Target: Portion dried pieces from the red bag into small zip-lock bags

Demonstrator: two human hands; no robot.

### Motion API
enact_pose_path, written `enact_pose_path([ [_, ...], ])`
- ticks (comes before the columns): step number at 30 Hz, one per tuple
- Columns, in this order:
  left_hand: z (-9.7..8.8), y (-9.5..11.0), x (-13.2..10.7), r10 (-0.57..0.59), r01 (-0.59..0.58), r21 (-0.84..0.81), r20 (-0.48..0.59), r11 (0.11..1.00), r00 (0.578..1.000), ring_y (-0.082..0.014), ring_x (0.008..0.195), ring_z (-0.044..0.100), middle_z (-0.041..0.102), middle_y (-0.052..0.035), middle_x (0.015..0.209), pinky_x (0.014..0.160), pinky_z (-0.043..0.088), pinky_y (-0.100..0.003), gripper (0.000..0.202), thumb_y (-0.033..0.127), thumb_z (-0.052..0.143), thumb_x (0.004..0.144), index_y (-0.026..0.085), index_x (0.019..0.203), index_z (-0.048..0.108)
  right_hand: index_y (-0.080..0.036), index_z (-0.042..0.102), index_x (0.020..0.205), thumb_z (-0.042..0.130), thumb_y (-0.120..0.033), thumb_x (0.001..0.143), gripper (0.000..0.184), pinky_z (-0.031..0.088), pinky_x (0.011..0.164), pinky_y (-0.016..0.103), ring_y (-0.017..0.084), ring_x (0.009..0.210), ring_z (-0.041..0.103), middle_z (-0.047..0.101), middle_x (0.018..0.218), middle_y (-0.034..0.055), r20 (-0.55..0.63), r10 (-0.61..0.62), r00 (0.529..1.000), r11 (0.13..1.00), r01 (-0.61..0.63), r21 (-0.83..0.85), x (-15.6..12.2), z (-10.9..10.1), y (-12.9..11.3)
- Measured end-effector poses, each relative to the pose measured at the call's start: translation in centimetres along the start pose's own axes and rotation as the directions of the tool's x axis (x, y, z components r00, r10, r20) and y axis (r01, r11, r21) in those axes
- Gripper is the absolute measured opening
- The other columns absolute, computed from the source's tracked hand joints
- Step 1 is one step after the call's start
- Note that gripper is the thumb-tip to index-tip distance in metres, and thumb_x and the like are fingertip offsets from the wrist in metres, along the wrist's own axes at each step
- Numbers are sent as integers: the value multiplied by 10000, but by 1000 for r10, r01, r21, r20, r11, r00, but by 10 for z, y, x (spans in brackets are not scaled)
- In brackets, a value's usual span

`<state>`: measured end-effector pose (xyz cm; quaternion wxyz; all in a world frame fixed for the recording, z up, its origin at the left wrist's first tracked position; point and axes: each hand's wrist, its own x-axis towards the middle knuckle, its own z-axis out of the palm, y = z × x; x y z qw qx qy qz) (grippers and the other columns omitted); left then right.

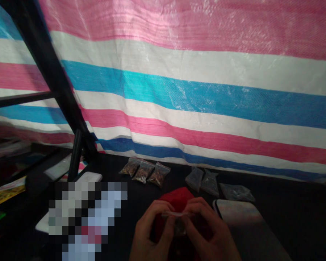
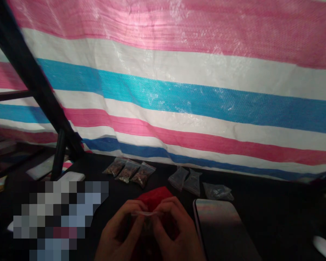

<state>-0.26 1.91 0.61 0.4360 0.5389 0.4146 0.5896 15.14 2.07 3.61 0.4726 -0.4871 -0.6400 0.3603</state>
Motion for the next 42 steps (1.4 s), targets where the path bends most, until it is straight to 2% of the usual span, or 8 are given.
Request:
enact_pose_path([
  [15, -5, -2, 7, 168, -174, 43, 113, 984, 979, -176, 816, 690, 721, -35, 813, 756, 568, -261, 138, 237, 676, 924, 202, 791, 689, -239, 646, 768, 596, -260, 929, 170, 521, 629, 205, 150, 696, 651, 627, 791, -2, 48, -69, 996, 997, 71, -43, 2, -1, 1],
  [19, -6, 3, 7, 129, -138, 56, 136, 989, 982, -184, 860, 728, 760, -49, 889, 792, 591, -268, 127, 250, 639, 954, 205, 883, 735, -256, 699, 832, 644, -281, 919, 106, 540, 671, 201, 156, 764, 679, 654, 854, 7, 46, -92, 995, 995, 93, -32, 3, -4, -2],
  [25, -6, 3, 5, 212, -235, 132, 164, 963, 963, -175, 852, 719, 747, -36, 844, 798, 587, -261, 150, 220, 623, 957, 210, 840, 716, -240, 662, 761, 641, -222, 866, 108, 529, 675, 226, 168, 774, 669, 658, 867, 14, 36, -103, 994, 978, 108, -179, -4, -5, -5],
  [28, -7, -5, 0, 235, -254, 152, 133, 955, 963, -203, 987, 713, 755, -56, 993, 890, 580, -302, 112, 271, 620, 963, 230, 959, 724, -243, 672, 766, 649, -267, 871, 110, 525, 643, 236, 168, 712, 660, 674, 790, 6, 16, -106, 994, 971, 107, -212, 0, -8, -14],
  [31, -6, -13, -6, 221, -207, 183, -64, 961, 973, -259, 1255, 618, 665, -96, 1324, 1065, 510, -388, 331, 391, 575, 982, 247, 1270, 651, -240, 681, 848, 640, -375, 898, 150, 519, 580, 247, 173, 628, 650, 677, 694, -7, -144, -63, 988, 979, 34, -199, 26, -18, -27],
  [34, -5, -15, -9, 193, -167, 190, -128, 967, 973, -279, 1328, 560, 623, -96, 1394, 1123, 459, -430, 374, 429, 482, 1016, 249, 1310, 629, -213, 661, 936, 601, -419, 919, 215, 558, 716, 310, 223, 800, 707, 743, 870, 52, -234, -74, 969, 978, 25, -207, 71, -25, -28],
  [38, -7, -11, -7, 200, -180, 184, -98, 966, 975, -281, 1209, 619, 672, -98, 1260, 1052, 500, -427, 329, 421, 453, 1019, 243, 1176, 681, -169, 678, 1018, 597, -343, 972, 198, 571, 844, 381, 223, 900, 705, 739, 988, 79, -116, -28, 993, 959, -6, -283, 125, -15, 0],
  [42, -9, -9, -4, 221, -202, 186, -86, 962, 972, -277, 1158, 619, 664, -107, 1200, 1011, 504, -421, 295, 394, 436, 1020, 236, 1103, 672, -188, 624, 1257, 642, -364, 989, 322, 585, 866, 431, 224, 1028, 676, 651, 1262, 82, 59, 27, 998, 910, 0, -414, 139, -5, 25],
])
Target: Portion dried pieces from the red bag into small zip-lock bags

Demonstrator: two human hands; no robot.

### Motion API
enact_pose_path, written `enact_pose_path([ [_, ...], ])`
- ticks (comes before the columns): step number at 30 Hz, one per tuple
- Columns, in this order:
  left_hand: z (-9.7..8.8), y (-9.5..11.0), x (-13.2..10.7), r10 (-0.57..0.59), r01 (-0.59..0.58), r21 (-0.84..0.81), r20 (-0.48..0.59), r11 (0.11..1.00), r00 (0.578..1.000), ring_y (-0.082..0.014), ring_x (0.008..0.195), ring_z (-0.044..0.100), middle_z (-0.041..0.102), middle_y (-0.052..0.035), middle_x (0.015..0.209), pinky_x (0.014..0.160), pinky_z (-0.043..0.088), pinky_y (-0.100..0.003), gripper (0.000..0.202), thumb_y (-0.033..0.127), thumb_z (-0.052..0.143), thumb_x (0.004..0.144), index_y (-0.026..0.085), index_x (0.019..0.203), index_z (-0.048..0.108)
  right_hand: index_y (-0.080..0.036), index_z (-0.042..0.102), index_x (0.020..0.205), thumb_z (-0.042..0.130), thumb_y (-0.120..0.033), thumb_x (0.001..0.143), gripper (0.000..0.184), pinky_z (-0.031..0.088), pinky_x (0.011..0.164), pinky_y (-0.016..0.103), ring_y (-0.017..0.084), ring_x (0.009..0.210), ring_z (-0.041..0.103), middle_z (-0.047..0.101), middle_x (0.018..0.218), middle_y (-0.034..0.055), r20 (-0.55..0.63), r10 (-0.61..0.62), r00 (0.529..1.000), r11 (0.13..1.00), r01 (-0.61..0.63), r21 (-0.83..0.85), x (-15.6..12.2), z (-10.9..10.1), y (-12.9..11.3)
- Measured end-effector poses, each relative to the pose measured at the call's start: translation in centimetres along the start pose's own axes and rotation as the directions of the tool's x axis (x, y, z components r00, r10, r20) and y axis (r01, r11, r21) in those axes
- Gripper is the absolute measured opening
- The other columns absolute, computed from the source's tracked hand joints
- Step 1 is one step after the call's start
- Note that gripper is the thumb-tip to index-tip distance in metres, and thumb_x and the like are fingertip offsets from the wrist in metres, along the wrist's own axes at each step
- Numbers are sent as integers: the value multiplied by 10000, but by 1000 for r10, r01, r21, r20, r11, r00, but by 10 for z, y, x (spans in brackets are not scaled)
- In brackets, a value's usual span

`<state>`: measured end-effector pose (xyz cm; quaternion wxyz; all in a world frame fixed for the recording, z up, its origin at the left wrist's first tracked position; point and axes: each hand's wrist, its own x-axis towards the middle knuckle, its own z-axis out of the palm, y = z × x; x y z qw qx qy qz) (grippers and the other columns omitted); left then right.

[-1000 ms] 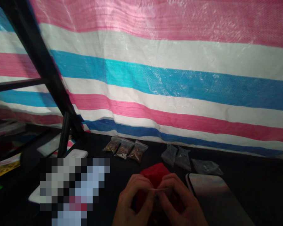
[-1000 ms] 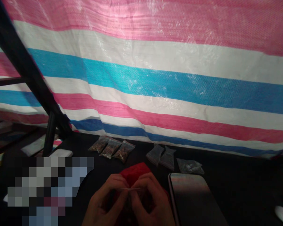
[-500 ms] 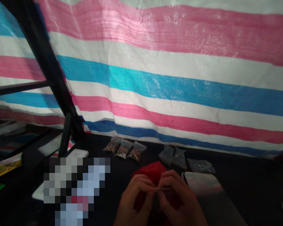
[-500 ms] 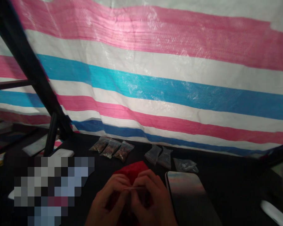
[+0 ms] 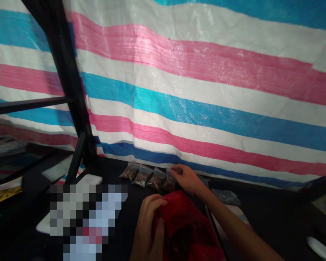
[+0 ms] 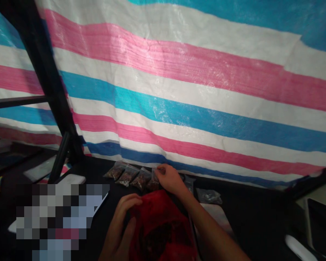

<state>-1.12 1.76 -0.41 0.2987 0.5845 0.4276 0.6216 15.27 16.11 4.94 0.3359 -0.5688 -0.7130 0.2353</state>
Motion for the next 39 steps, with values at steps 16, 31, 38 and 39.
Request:
enact_pose_path([
  [16, -1, -1, 5, 282, -280, 117, 1, 953, 960, -227, 971, 643, 677, -56, 1020, 833, 527, -322, 201, 190, 457, 968, 268, 1031, 631, -293, 786, 1085, 723, -60, 650, 498, 368, 1103, 563, 331, 1181, 617, 766, 1130, 56, 186, -168, 968, 961, 203, -187, -36, -61, 25],
  [31, -4, -25, 0, 412, -458, 91, 311, 884, 857, -273, 1251, 661, 666, -113, 1395, 1016, 572, -359, 593, 414, 535, 993, 301, 1552, 375, -278, 693, 1207, 799, -278, 838, 384, 438, 1079, 383, 243, 1187, 614, 656, 1248, 56, 436, -138, 889, 848, -122, 516, -137, -50, -55],
  [38, -9, -19, -10, 189, -212, 138, 164, 968, 968, -256, 1050, 745, 746, -90, 1206, 917, 619, -353, 371, 474, 498, 1001, 284, 1306, 593, -263, 714, 991, 628, -195, 890, 149, 514, 822, 268, 191, 923, 680, 728, 1006, 11, 470, 143, 871, 980, -192, 58, -142, -84, -30],
  [39, -10, -20, -13, 169, -190, 183, 123, 965, 978, -259, 1034, 748, 750, -97, 1183, 929, 614, -371, 366, 469, 489, 1002, 269, 1288, 600, -268, 727, 970, 605, -186, 896, 164, 516, 807, 257, 189, 913, 693, 743, 1001, 8, 478, 179, 860, 983, -181, -41, -143, -86, -26],
])
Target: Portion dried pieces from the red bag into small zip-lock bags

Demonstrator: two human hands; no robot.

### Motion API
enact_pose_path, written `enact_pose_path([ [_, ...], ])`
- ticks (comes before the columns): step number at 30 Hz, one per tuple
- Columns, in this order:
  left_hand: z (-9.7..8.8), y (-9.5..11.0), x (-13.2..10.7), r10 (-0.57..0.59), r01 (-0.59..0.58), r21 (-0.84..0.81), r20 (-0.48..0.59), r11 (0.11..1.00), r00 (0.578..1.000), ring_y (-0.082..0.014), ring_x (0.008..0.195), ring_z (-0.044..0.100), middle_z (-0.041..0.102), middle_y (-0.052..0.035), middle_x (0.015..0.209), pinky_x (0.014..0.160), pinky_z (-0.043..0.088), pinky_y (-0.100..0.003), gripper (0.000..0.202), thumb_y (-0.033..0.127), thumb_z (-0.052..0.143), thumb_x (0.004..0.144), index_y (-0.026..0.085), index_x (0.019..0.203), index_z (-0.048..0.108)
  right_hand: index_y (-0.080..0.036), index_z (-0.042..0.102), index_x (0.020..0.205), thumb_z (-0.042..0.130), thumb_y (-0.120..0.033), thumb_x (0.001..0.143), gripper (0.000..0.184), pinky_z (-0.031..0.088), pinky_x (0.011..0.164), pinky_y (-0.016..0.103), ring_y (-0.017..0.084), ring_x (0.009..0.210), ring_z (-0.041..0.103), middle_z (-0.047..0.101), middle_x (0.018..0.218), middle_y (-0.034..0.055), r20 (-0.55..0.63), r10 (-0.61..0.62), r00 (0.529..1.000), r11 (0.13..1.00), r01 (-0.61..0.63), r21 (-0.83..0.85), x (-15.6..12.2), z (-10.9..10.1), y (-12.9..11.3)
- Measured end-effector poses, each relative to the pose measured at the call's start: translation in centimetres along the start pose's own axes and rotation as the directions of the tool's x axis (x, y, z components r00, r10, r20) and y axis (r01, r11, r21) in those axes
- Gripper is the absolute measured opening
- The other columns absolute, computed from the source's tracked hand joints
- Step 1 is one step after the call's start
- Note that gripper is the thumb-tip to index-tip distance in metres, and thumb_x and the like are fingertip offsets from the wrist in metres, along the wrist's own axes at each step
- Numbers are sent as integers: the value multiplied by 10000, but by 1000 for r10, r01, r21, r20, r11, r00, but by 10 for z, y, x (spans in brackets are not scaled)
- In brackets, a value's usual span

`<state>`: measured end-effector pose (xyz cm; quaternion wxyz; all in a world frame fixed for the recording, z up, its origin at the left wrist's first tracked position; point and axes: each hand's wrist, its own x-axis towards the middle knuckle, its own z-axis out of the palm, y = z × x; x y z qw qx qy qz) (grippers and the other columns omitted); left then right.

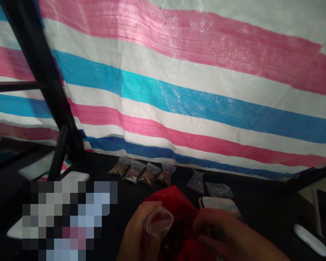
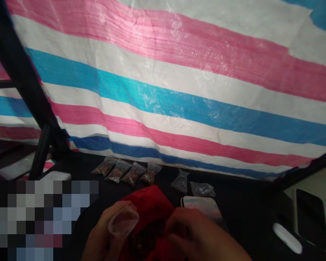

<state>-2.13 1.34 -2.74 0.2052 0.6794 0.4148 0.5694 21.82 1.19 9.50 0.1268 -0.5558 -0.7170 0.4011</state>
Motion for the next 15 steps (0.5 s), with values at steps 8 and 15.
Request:
enact_pose_path([
  [8, 12, -6, -3, 196, -197, 254, 31, 947, 980, -230, 920, 771, 778, -83, 1025, 833, 621, -319, 334, 429, 430, 1012, 258, 1254, 585, -234, 654, 1175, 531, -77, 890, 348, 560, 799, 273, 222, 939, 761, 778, 1074, 73, -142, 11, 990, 916, -67, -396, 16, 16, 26],
  [15, 9, 10, 13, 49, -40, 351, -16, 936, 999, -226, 898, 739, 727, -82, 1033, 754, 612, -324, 301, 421, 495, 992, 241, 1219, 576, -238, 688, 1057, 562, -66, 910, 260, 595, 696, 306, 245, 865, 774, 750, 1067, 78, -170, -159, 972, 769, 14, -639, 35, 31, 31],
])
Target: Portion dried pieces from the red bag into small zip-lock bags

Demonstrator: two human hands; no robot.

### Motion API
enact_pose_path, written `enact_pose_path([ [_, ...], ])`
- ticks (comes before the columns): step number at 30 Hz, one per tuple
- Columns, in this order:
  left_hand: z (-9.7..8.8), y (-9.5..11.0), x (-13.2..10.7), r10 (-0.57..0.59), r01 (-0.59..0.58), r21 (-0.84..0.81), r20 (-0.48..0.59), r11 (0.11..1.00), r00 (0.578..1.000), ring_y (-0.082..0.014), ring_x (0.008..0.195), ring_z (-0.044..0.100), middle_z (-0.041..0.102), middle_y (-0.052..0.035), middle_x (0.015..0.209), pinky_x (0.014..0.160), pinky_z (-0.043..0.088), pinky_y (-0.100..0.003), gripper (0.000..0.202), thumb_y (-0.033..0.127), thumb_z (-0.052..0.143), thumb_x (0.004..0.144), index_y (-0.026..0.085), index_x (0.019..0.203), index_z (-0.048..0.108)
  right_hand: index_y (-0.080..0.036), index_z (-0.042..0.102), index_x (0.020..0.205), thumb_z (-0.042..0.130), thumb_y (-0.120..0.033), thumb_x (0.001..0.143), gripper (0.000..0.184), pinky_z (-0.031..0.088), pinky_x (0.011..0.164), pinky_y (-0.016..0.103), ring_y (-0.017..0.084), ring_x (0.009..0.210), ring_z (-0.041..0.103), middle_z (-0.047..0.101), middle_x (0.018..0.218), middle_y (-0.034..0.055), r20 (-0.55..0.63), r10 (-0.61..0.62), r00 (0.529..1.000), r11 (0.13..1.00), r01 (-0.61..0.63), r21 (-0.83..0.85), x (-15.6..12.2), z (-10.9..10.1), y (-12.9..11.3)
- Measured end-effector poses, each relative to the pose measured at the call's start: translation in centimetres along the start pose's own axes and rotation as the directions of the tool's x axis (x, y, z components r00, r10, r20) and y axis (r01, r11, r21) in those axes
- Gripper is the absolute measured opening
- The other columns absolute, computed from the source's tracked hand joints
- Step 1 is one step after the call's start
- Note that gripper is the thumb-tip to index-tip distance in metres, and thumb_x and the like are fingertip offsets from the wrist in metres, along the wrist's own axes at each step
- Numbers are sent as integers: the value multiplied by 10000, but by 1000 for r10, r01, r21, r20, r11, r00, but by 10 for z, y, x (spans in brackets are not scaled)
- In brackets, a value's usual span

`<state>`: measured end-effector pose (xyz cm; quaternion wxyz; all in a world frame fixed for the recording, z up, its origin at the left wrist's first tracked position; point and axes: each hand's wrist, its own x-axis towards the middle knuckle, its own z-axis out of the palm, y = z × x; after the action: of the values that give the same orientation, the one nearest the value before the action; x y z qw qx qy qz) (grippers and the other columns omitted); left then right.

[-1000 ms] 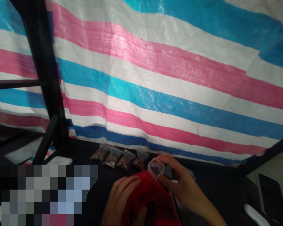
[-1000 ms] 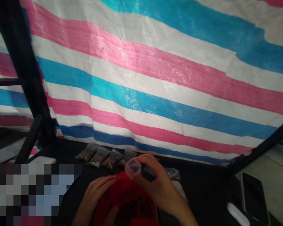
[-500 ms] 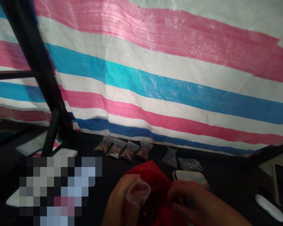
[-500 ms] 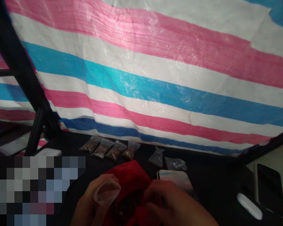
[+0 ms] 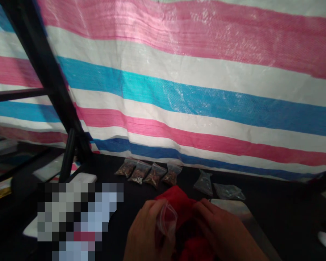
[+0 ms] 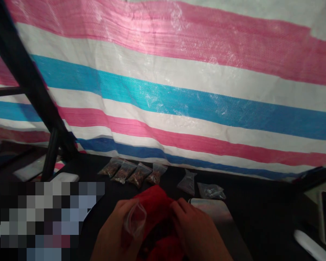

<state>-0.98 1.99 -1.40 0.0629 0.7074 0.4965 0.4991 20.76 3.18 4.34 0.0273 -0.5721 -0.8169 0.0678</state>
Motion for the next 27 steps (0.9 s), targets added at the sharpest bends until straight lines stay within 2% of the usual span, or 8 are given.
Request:
enact_pose_path([
  [4, -5, 1, 6, -33, 31, 107, 17, 994, 999, -269, 912, 703, 691, -102, 1056, 766, 614, -421, 341, 373, 590, 932, 225, 1238, 564, -240, 682, 1052, 588, -30, 889, 283, 599, 734, 318, 241, 917, 757, 723, 1142, 77, -69, -94, 993, 995, 97, 34, 3, 3, -3],
  [8, -5, -2, 9, 90, -114, 121, 192, 986, 977, -306, 996, 693, 699, -80, 1003, 811, 635, -460, 419, 294, 742, 812, 245, 1207, 610, -223, 648, 1018, 518, -46, 947, 231, 573, 809, 326, 214, 940, 720, 719, 1100, 65, -56, -111, 992, 976, 119, 185, 4, 1, -10],
  [11, -3, -1, 10, 84, -108, 75, 268, 991, 960, -308, 1132, 675, 706, -100, 1138, 902, 626, -456, 339, 188, 691, 836, 253, 1167, 657, -219, 625, 988, 586, -91, 932, 145, 550, 815, 350, 219, 914, 683, 708, 992, 38, -6, -91, 996, 959, 90, 271, 1, -3, -18],
  [14, -3, -1, 11, 0, -9, 26, 312, 1000, 950, -292, 1110, 699, 691, -115, 1272, 908, 623, -446, 334, 157, 625, 872, 244, 1191, 671, -221, 630, 992, 708, -86, 844, 215, 525, 861, 387, 248, 986, 644, 695, 1026, 37, 13, -62, 998, 954, 56, 295, -2, -8, -24],
  [17, -4, -2, 16, -114, 162, -95, 381, 982, 917, -243, 1004, 730, 747, -68, 1146, 876, 621, -392, 269, 185, 548, 945, 265, 1168, 677, -243, 652, 1008, 753, -71, 814, 279, 477, 970, 416, 263, 1117, 594, 693, 1128, 30, -20, -132, 991, 939, 132, 318, -2, -9, -29],
  [21, -9, 0, 24, -312, 437, -279, 398, 855, 863, -200, 960, 739, 760, -36, 1098, 844, 605, -308, 205, 305, 522, 998, 258, 1148, 653, -274, 646, 1075, 683, -90, 896, 259, 434, 1039, 375, 213, 1163, 582, 692, 1189, -3, -102, -219, 970, 889, 242, 389, -1, -6, -34],
  [25, -16, 3, 31, -470, 523, -289, 235, 802, 851, -228, 943, 732, 744, -59, 1087, 799, 595, -333, 299, 465, 519, 988, 234, 1162, 594, -229, 620, 1065, 676, -15, 835, 320, 513, 859, 305, 196, 1001, 635, 713, 1043, 3, -79, -99, 992, 915, 122, 383, 0, -4, -30],
  [27, -20, 5, 33, -509, 530, -191, 149, 826, 848, -249, 903, 728, 733, -66, 1018, 769, 582, -362, 327, 508, 506, 981, 228, 1136, 574, -213, 640, 1095, 675, 3, 814, 356, 508, 903, 350, 226, 1041, 632, 716, 1116, 38, -124, -119, 985, 952, 149, 266, 1, -2, -24],
])
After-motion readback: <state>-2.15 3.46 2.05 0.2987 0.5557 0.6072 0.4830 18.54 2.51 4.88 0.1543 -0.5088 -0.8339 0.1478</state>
